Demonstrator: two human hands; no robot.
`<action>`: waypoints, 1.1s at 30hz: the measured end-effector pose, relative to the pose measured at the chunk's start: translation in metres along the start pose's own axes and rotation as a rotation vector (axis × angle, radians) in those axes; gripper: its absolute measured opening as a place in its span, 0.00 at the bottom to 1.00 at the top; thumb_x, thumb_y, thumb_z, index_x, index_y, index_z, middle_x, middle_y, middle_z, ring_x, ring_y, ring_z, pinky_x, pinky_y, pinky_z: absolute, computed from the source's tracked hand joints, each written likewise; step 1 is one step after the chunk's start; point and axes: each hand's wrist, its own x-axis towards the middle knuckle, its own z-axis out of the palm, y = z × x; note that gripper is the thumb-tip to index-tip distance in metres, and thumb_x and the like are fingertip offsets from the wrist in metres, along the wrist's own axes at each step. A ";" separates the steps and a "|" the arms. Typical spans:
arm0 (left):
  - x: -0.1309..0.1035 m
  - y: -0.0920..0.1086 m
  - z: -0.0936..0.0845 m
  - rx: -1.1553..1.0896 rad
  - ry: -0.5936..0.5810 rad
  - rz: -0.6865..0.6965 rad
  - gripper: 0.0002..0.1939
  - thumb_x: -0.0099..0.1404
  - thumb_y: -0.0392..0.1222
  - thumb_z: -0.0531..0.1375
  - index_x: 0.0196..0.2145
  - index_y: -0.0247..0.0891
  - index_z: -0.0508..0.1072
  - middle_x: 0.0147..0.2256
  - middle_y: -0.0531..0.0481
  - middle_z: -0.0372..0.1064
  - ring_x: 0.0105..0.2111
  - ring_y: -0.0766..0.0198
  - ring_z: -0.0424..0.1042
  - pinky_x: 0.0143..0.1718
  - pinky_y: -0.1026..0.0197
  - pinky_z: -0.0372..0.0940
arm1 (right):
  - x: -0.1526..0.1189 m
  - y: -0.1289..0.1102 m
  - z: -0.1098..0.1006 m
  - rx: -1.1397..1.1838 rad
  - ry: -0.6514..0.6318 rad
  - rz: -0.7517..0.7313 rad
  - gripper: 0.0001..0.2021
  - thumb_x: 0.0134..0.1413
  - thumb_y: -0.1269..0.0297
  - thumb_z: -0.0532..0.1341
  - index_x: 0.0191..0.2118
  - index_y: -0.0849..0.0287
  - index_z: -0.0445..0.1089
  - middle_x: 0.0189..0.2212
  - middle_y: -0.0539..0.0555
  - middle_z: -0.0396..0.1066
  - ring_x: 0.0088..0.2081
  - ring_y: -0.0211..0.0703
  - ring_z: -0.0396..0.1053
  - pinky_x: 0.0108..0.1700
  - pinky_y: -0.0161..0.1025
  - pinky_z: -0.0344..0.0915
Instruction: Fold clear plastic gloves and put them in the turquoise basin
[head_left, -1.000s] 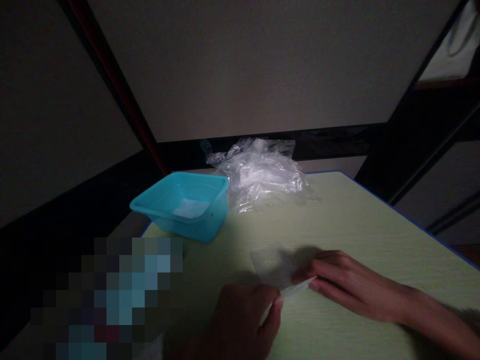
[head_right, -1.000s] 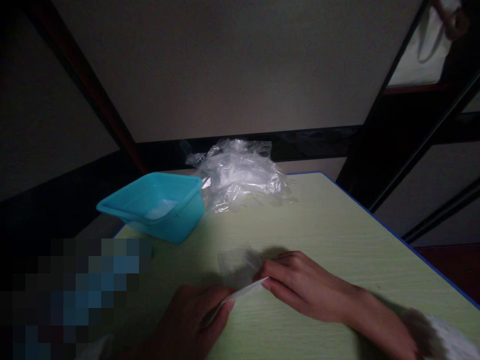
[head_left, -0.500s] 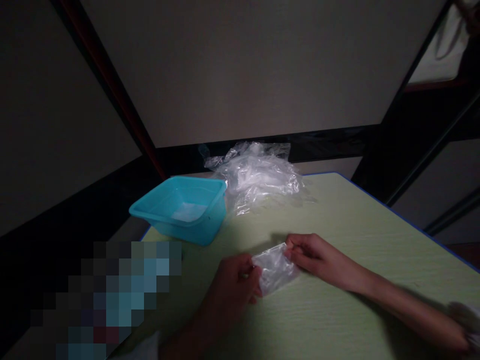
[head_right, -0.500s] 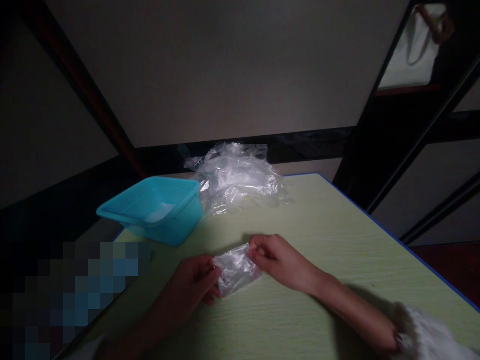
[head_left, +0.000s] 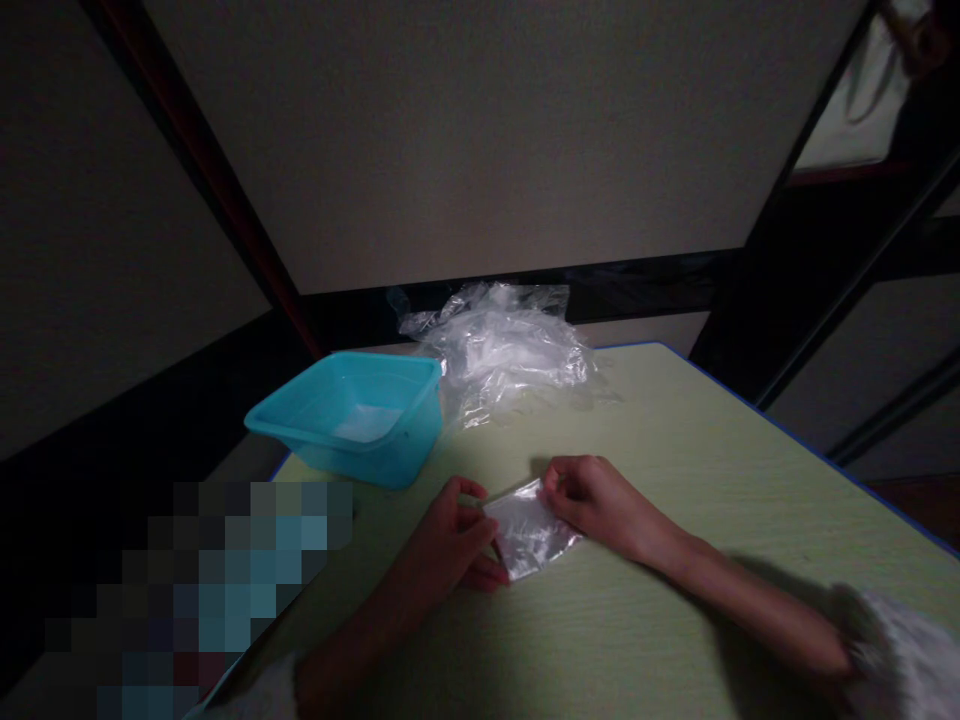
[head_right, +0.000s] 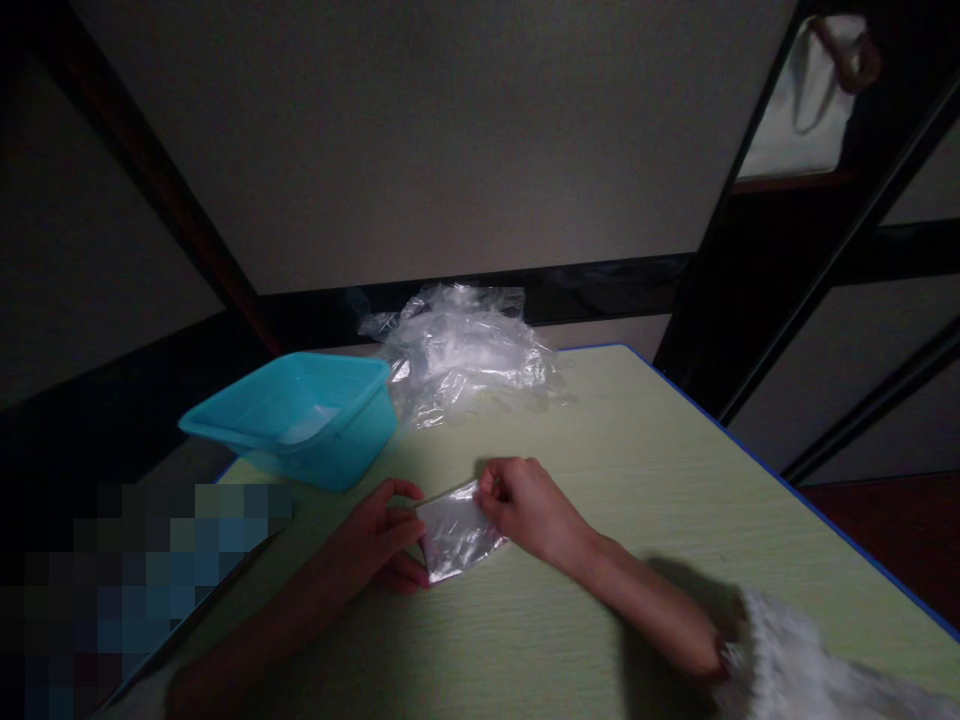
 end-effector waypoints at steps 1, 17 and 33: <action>0.000 0.000 0.000 -0.004 0.013 -0.007 0.20 0.54 0.44 0.60 0.41 0.40 0.55 0.24 0.57 0.70 0.16 0.67 0.72 0.17 0.70 0.63 | 0.000 -0.001 0.001 -0.012 0.018 -0.002 0.05 0.44 0.74 0.54 0.22 0.59 0.61 0.16 0.46 0.62 0.18 0.33 0.59 0.19 0.30 0.52; -0.008 0.008 0.003 -0.034 0.037 -0.009 0.12 0.59 0.30 0.48 0.39 0.41 0.50 0.20 0.66 0.64 0.16 0.71 0.72 0.17 0.74 0.61 | -0.025 -0.011 0.002 -0.519 0.115 -0.461 0.11 0.58 0.65 0.51 0.37 0.64 0.68 0.33 0.59 0.71 0.35 0.46 0.69 0.36 0.43 0.67; -0.011 0.009 -0.002 -0.051 0.022 -0.017 0.13 0.56 0.30 0.52 0.38 0.40 0.54 0.21 0.64 0.64 0.19 0.67 0.74 0.19 0.70 0.64 | -0.036 -0.015 0.005 -0.599 -0.419 -0.481 0.34 0.60 0.46 0.47 0.63 0.68 0.47 0.63 0.65 0.43 0.64 0.49 0.41 0.64 0.52 0.35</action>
